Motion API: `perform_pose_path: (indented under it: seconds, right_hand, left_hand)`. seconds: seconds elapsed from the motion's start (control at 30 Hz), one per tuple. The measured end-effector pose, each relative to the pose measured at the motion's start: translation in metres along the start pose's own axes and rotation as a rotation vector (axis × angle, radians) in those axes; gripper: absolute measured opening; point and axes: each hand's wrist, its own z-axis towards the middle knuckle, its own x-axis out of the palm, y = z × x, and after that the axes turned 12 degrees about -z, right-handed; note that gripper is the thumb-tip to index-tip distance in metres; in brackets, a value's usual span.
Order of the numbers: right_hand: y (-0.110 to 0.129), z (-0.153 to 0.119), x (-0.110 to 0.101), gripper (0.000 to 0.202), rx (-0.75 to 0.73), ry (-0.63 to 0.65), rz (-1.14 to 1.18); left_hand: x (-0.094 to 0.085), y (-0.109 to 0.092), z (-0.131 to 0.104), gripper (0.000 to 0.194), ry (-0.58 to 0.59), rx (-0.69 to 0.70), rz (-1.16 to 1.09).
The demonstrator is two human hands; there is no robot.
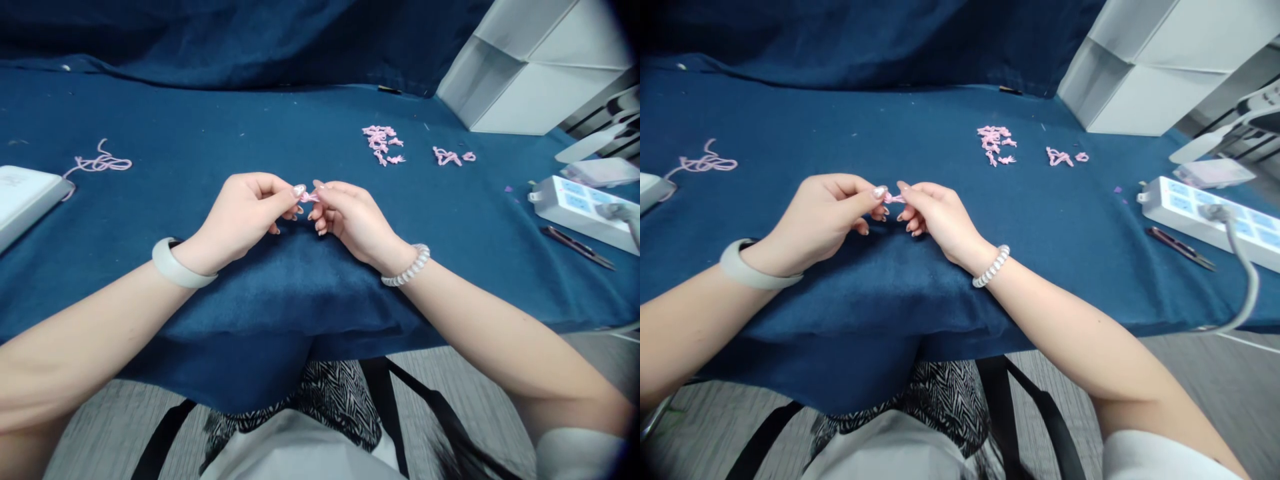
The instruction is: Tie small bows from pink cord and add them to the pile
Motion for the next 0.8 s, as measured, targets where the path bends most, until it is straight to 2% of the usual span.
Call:
perform_pose_path:
  seconds: [0.1, 0.17, 0.23, 0.3, 0.4, 0.5, 0.57, 0.8]
  right_hand:
    - [-0.0008, -0.0010, -0.0028, 0.017, -0.230, -0.064, -0.217]
    - [-0.0028, -0.0011, -0.0042, 0.027, -0.363, -0.058, -0.356]
    - [-0.0049, -0.0008, -0.0051, 0.028, -0.430, -0.021, -0.454]
    - [-0.0059, -0.0005, -0.0056, 0.021, -0.460, -0.007, -0.523]
    - [-0.0051, -0.0011, -0.0063, 0.023, -0.473, -0.040, -0.573]
    - [-0.0038, -0.0022, -0.0068, 0.016, -0.463, -0.027, -0.471]
    - [-0.0035, -0.0025, -0.0070, 0.021, -0.459, -0.008, -0.393]
    - [-0.0015, -0.0005, -0.0090, 0.015, -0.443, -0.079, -0.397]
  left_hand:
    - [0.0004, -0.0006, 0.0007, 0.027, -0.030, -0.023, -0.013]
    - [0.0011, -0.0007, 0.0005, 0.028, -0.023, -0.033, -0.013]
    - [0.0017, -0.0006, -0.0002, 0.029, 0.007, -0.020, -0.004]
    - [0.0021, -0.0006, -0.0012, 0.030, 0.033, 0.004, 0.008]
    - [0.0018, -0.0010, -0.0019, 0.029, 0.037, 0.015, 0.015]
    - [0.0002, -0.0013, -0.0013, 0.031, 0.012, 0.020, 0.002]
    - [-0.0008, -0.0011, -0.0006, 0.032, 0.003, 0.017, 0.004]
    - [0.0017, -0.0026, 0.0013, 0.027, -0.009, -0.056, -0.062]
